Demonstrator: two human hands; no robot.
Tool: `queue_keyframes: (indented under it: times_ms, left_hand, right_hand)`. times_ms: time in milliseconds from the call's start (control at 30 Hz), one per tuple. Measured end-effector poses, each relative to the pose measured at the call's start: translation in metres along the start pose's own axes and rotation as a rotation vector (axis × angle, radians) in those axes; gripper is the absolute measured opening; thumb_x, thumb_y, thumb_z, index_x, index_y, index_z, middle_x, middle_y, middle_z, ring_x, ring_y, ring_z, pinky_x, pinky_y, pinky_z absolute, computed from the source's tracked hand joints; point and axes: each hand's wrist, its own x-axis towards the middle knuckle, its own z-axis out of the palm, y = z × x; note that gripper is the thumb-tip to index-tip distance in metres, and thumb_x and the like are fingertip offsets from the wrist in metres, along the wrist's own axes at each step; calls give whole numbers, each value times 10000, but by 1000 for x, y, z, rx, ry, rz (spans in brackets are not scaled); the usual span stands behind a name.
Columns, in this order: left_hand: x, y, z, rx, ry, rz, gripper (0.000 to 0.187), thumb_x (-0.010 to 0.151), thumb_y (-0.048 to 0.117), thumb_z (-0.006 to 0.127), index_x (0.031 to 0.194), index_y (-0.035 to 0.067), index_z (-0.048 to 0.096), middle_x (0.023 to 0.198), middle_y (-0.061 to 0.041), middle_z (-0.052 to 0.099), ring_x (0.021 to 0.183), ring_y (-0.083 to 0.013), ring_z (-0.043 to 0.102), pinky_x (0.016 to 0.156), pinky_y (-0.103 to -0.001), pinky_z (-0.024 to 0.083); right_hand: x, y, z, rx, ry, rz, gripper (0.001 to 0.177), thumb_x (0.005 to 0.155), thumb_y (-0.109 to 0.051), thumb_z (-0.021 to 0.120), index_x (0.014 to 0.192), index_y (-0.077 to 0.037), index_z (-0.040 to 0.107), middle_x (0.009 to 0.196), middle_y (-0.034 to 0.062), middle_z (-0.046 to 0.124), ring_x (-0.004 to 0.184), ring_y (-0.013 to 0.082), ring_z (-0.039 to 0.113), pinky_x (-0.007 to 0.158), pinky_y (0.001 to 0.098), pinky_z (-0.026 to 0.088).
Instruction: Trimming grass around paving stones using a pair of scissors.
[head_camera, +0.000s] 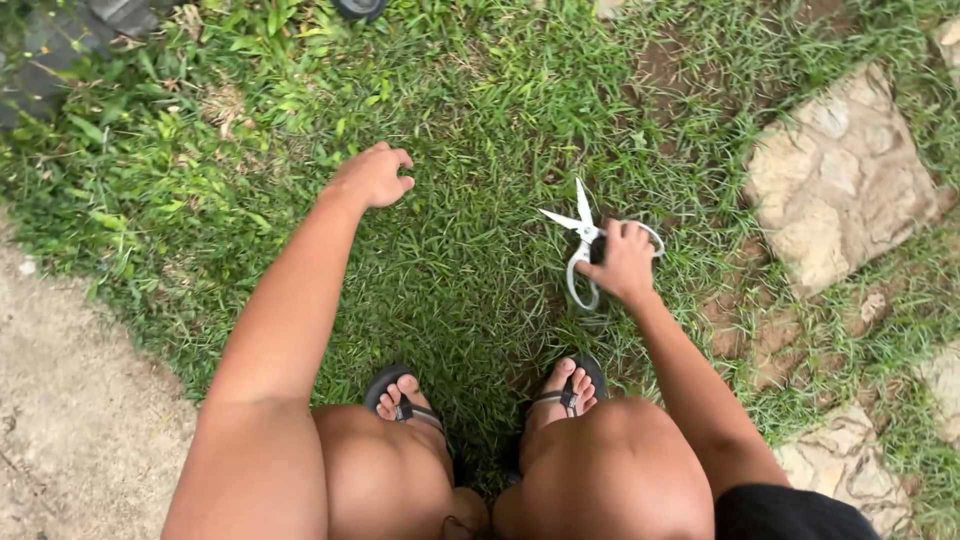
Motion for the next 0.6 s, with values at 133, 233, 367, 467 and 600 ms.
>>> queue_keyframes:
  times_ms: [133, 233, 367, 467, 600]
  left_hand:
    - [0, 15, -1, 25, -34, -17, 444, 989, 374, 622, 1415, 259, 575, 1518, -39, 467, 1361, -290, 511, 1119, -505, 436]
    - [-9, 20, -3, 55, -34, 28, 454, 996, 374, 620, 1426, 234, 574, 1492, -56, 497, 1384, -286, 500, 1147, -490, 428]
    - [-21, 13, -6, 24, -48, 6, 462, 1008, 363, 588, 1449, 228, 555, 1511, -76, 470, 1399, -299, 477, 1175, -505, 390]
    - [-21, -6, -1, 34, -68, -47, 461, 1015, 368, 578, 1456, 235, 550, 1532, -79, 455, 1408, -304, 470, 1182, -519, 378]
    - [-13, -25, 2, 70, -26, -58, 469, 1004, 381, 602, 1449, 239, 561, 1544, -83, 461, 1408, -317, 477, 1178, -509, 400]
  right_hand:
    - [28, -23, 15, -4, 37, -33, 883, 717, -602, 855, 1289, -28, 503, 1180, 199, 511, 1094, 357, 499, 931, 504, 457]
    - [35, -42, 19, 31, 150, -95, 851, 728, -512, 875, 1311, -18, 502, 1152, 211, 527, 1090, 380, 520, 883, 511, 465]
    - [46, -24, 58, 159, 134, -91, 663, 815, -323, 838, 1310, -27, 510, 1152, 205, 563, 1049, 391, 583, 875, 511, 529]
    - [48, -9, 76, 269, 123, -83, 513, 913, -236, 784, 1326, -58, 536, 1163, 177, 600, 987, 371, 637, 873, 514, 558]
    - [32, -22, 24, 327, 209, -4, 753, 832, -458, 874, 1306, 2, 512, 1117, 220, 558, 919, 333, 601, 758, 489, 555]
